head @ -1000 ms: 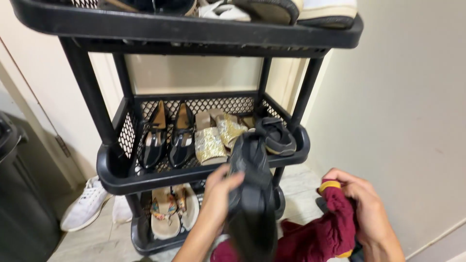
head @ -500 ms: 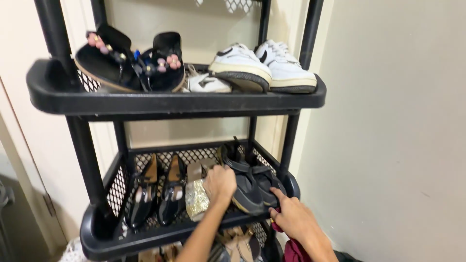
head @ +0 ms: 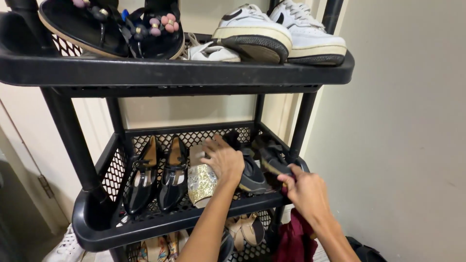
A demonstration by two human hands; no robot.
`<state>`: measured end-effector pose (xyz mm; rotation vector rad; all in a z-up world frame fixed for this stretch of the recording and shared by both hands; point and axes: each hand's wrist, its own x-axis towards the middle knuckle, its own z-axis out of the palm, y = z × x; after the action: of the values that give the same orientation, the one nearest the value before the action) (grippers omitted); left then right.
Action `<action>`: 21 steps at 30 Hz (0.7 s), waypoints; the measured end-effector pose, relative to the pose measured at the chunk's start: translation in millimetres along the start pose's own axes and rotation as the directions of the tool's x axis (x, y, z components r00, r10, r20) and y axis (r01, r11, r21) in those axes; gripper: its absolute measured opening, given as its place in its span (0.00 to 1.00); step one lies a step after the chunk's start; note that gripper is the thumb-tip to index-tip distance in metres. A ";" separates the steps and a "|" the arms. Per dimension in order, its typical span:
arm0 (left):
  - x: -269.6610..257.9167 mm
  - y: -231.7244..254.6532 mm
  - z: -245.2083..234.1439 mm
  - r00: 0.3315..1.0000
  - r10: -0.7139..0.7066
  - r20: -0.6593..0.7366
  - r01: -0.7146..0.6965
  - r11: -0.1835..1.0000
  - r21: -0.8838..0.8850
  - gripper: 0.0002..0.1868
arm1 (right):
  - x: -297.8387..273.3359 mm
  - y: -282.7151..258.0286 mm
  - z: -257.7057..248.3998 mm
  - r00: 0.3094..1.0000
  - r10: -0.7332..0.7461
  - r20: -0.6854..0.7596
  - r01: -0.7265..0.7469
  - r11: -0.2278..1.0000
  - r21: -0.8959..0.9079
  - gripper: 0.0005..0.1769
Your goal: The person cleans a pair of black shoes and a pair of tan sandals using a red cloth while sitting on the floor near a shoe rack.
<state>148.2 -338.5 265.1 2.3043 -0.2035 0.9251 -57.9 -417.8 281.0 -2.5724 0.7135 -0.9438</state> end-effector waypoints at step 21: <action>-172.1 -180.5 -223.9 0.393 0.065 0.917 0.850 -0.408 -0.335 0.38 | -189.5 -5.5 75.2 0.511 -0.402 0.759 0.286 0.913 0.291 0.13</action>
<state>-41.2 -74.8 182.0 0.6340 0.0111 -0.6750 -130.7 -300.8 130.7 -2.6474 -0.1462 0.2031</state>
